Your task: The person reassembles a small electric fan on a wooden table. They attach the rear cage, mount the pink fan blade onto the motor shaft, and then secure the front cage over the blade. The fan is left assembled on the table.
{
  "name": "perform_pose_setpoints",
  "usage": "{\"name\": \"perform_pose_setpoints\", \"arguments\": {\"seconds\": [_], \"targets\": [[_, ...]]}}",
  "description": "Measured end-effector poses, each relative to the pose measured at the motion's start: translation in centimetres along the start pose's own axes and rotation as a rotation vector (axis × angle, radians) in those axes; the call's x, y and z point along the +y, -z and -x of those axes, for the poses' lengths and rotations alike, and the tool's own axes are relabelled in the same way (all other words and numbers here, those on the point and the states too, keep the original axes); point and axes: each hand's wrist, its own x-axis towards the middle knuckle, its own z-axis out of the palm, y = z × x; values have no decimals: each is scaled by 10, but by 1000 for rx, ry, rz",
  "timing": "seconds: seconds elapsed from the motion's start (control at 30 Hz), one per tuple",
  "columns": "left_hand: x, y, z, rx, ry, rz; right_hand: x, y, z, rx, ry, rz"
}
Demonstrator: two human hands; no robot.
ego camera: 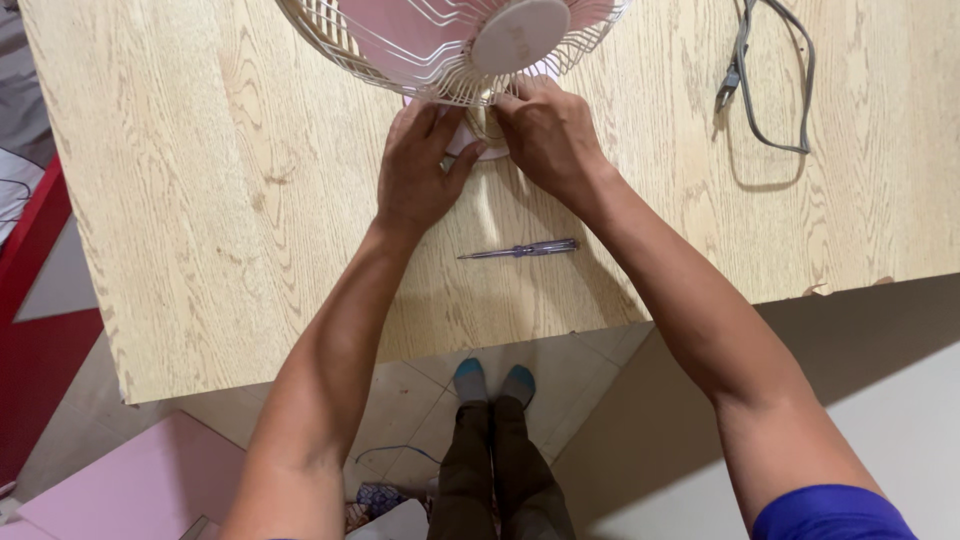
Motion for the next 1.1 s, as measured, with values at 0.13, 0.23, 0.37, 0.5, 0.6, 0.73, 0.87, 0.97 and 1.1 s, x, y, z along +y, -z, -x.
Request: {"name": "perform_pose_setpoints", "arguments": {"seconds": [0.13,0.23,0.37,0.5,0.6,0.73,0.87,0.97,1.1], "targets": [[-4,5,-1,-24,-22,28,2,-5,0,52,31,6],[-6,10,-4,-130,84,129,0,-11,-1,-41,-32,-38],[-3,17,-12,-140,77,256,0,-5,-5,-60,-50,-59],[-3,18,-13,-191,208,433,-4,5,0,77,24,-78],[-3,19,-11,-134,79,232,-6,8,-6,8,4,-62],[-6,17,-9,-87,-71,15,-2,7,-6,5,20,-30],[-7,14,-6,-91,-39,22,5,-4,-9,-59,-81,-139],[-10,13,-7,-74,-48,47,10,-6,-7,55,62,-50],[-9,11,-7,-79,-37,45,9,0,1,-64,3,-17]]}}
